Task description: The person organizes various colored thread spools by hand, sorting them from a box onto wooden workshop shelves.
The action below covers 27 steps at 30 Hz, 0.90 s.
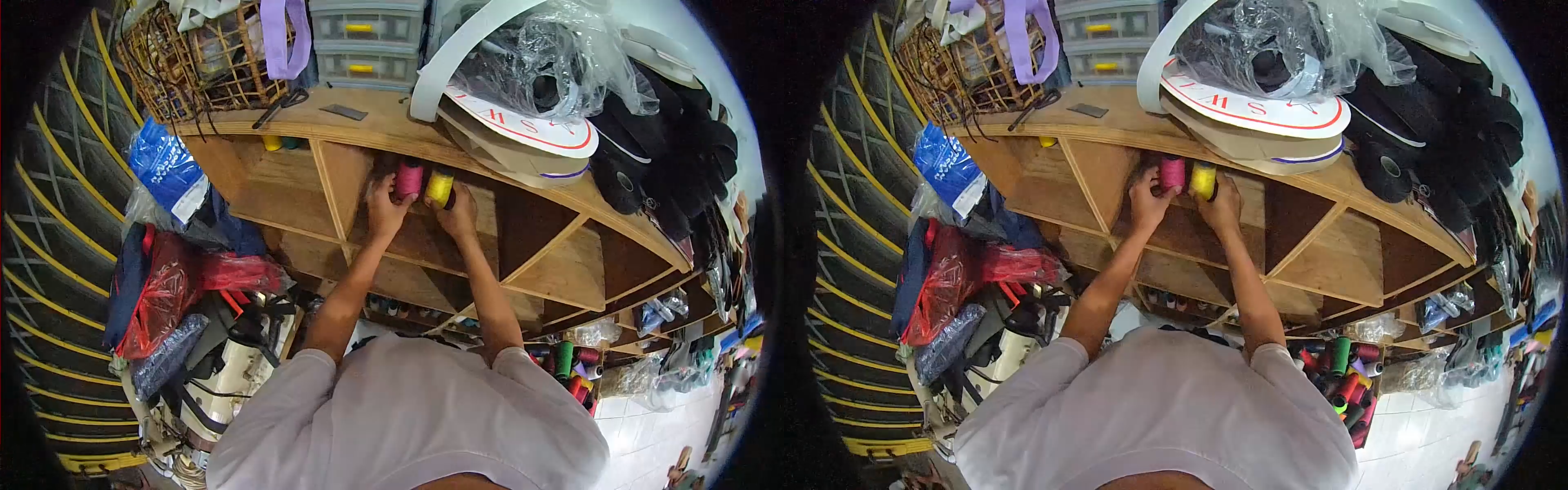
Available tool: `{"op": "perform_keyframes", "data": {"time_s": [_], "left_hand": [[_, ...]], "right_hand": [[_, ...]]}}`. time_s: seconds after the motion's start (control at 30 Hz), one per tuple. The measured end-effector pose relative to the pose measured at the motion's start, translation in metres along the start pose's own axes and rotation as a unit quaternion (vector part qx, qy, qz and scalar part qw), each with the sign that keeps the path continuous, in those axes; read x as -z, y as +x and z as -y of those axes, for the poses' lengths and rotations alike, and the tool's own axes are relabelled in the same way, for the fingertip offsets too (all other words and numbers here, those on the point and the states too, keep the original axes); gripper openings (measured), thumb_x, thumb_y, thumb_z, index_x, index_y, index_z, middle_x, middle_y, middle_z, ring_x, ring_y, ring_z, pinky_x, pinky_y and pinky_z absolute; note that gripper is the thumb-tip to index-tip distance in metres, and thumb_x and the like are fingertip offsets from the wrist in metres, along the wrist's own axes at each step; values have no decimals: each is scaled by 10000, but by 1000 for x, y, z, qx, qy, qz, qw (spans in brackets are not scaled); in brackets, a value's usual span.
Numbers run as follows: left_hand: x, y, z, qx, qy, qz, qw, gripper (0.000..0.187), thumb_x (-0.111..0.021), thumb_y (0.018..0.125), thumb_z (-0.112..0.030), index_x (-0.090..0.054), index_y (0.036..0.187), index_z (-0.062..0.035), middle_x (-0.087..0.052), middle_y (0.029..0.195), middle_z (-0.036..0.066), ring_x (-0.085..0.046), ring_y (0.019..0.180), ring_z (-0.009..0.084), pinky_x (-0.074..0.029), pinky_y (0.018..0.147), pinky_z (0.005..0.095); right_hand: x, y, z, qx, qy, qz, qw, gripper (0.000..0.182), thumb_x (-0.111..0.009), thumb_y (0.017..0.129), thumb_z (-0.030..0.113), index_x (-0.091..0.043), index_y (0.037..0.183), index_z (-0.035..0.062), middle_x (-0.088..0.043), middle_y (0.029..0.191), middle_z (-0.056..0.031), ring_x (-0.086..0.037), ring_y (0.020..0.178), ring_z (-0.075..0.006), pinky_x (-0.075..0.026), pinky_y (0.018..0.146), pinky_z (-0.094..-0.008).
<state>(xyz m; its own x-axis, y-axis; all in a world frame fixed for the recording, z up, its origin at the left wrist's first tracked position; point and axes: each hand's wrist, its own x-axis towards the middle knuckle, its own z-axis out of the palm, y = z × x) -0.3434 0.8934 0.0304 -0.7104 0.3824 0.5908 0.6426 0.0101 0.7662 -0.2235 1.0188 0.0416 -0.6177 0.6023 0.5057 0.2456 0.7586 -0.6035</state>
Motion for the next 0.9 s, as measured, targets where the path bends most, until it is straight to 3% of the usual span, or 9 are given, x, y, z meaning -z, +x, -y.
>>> {"op": "perform_keyframes", "data": {"time_s": [0.13,0.27,0.37,0.5,0.57,0.7,0.77,0.9], "left_hand": [[-2,11,5,18,16,48,999,619,-875,685,-228,-592,1165,42,-690,921,200,-681,854,324,-544,745,393],[-17,25,24,33,27,46,998,599,-891,662,-221,-605,1127,25,-696,954,181,-691,864,279,-552,760,375],[-24,34,29,5,6,18,1000,583,-908,629,-263,-635,1054,27,-691,927,173,-674,834,315,-529,759,405],[-45,46,54,74,27,27,997,527,-890,672,-195,-626,1078,14,-708,976,149,-698,891,273,-553,786,382],[-50,49,61,69,3,7,998,511,-886,678,-171,-628,1081,8,-709,1000,137,-701,906,264,-553,797,387],[-30,52,33,109,26,68,991,537,-892,670,-206,-629,1090,2,-705,1019,148,-701,913,269,-552,807,378],[-17,48,18,67,57,137,987,529,-885,679,-241,-636,1084,-10,-703,1028,153,-700,916,284,-547,813,376],[-22,41,12,77,106,111,985,509,-857,662,-199,-651,1097,-32,-694,903,175,-661,875,362,-522,816,432]], "right_hand": [[-9,10,-8,-10,-15,3,1000,536,-807,734,194,-582,1180,-3,-614,1154,-254,-574,1098,-417,-480,926,-467],[-6,28,6,-96,-26,44,994,570,-821,739,227,-576,1213,26,-612,1189,-236,-567,1123,-420,-478,926,-466],[-19,38,-17,2,-6,2,1000,607,-823,745,328,-579,1217,34,-633,1177,-204,-602,1108,-374,-481,910,-436],[-19,45,-17,-49,-2,29,998,569,-823,746,282,-583,1203,43,-643,1156,-189,-613,1072,-382,-489,893,-421],[-22,50,-26,51,-5,41,998,573,-810,766,314,-571,1212,47,-644,1155,-181,-615,1057,-375,-492,883,-420],[-19,44,-21,2,30,21,999,562,-808,776,304,-569,1215,47,-648,1143,-174,-620,1043,-364,-493,875,-420],[-19,44,-25,57,13,5,998,537,-793,795,306,-573,1209,45,-645,1145,-169,-622,1049,-350,-491,874,-417],[-17,39,-21,35,24,17,999,499,-779,810,273,-575,1204,44,-636,1156,-167,-619,1060,-343,-489,883,-412]]}}
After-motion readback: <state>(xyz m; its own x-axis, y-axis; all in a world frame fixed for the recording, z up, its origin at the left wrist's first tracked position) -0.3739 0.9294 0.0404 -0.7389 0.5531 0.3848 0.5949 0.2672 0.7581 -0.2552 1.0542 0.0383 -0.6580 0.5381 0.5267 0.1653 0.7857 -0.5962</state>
